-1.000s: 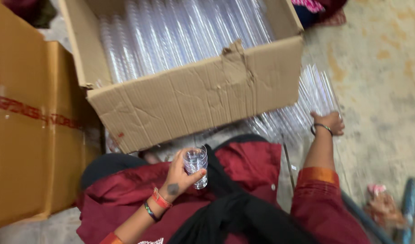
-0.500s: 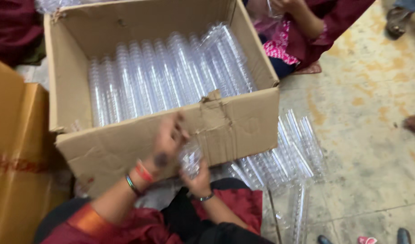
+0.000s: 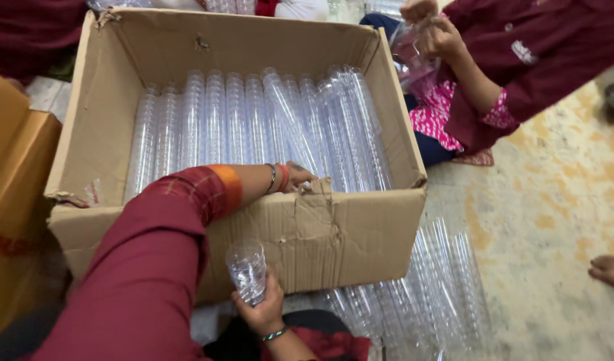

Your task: The person sits on the floor and repeatedly picks up stacks of clear plastic cups from a cardboard box. They separate the stacks into smaller groups, align them, and place them on the floor beside them.

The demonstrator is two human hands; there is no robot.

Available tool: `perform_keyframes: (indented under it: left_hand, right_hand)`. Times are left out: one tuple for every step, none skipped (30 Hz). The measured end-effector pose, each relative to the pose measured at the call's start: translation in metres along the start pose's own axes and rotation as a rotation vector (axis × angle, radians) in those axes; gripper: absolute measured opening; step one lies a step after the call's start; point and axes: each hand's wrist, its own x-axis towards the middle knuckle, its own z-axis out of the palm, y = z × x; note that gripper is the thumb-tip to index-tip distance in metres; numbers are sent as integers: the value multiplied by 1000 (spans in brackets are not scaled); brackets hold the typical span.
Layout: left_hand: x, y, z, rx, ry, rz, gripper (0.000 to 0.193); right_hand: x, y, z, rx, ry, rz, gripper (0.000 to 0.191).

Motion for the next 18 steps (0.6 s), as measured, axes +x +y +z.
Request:
perform_keyframes:
  left_hand:
    - [5, 0, 1, -53, 0, -16, 60]
    - [5, 2, 2, -100, 5, -36, 62]
    - [3, 6, 3, -143, 11, -58, 64]
    - [-1, 8, 3, -77, 58, -16, 73]
    - [-6, 12, 3, -10, 102, 27, 81]
    - [-10, 16, 3, 57, 145, 70, 91]
    - [-15, 19, 4, 121, 188, 58, 96]
    - [-19, 24, 4, 185, 230, 46, 102]
    - [-22, 27, 5, 249, 272, 35, 108]
    - [-25, 29, 4, 189, 276, 28, 107]
    - [-27, 31, 4, 131, 278, 21, 106]
    - [-27, 32, 4, 74, 279, 14, 106]
    - [-27, 32, 5, 60, 326, 59, 102]
    - [-26, 32, 4, 45, 372, 105, 97]
    - [-25, 32, 4, 31, 420, 152, 93]
    - [-25, 32, 3, -7, 407, 198, 85]
    - [-25, 32, 2, -43, 394, 246, 76]
    - [-26, 33, 0, -79, 381, 294, 68]
  right_hand:
    - [1, 1, 0, 4, -2, 3, 69]
    - [2, 1, 1, 15, 0, 7, 68]
    - [3, 2, 3, 37, 9, 8, 71]
    - [2, 1, 5, 57, 19, 13, 73]
    - [2, 2, 6, 74, 29, 18, 76]
    - [2, 2, 7, 69, 22, 24, 75]
    - [0, 2, 8, 64, 13, 32, 74]
    - [-1, 1, 8, 58, 3, 41, 73]
    - [-2, 1, 8, 48, 0, 43, 73]
    - [-2, 0, 9, 40, -2, 39, 74]
    - [-2, -1, 9, 31, -2, 36, 74]
    - [-1, -2, 10, 27, -1, 31, 75]
    - [-1, -3, 10, 21, 1, 27, 75]
    - [0, -4, 10, 16, 2, 22, 76]
    - [1, -6, 10, -2, -1, 25, 75]
    - [2, -7, 10, -19, -4, 30, 75]
    - [3, -9, 9, -36, -7, 32, 74]
    - [3, -10, 9, -21, -8, 15, 74]
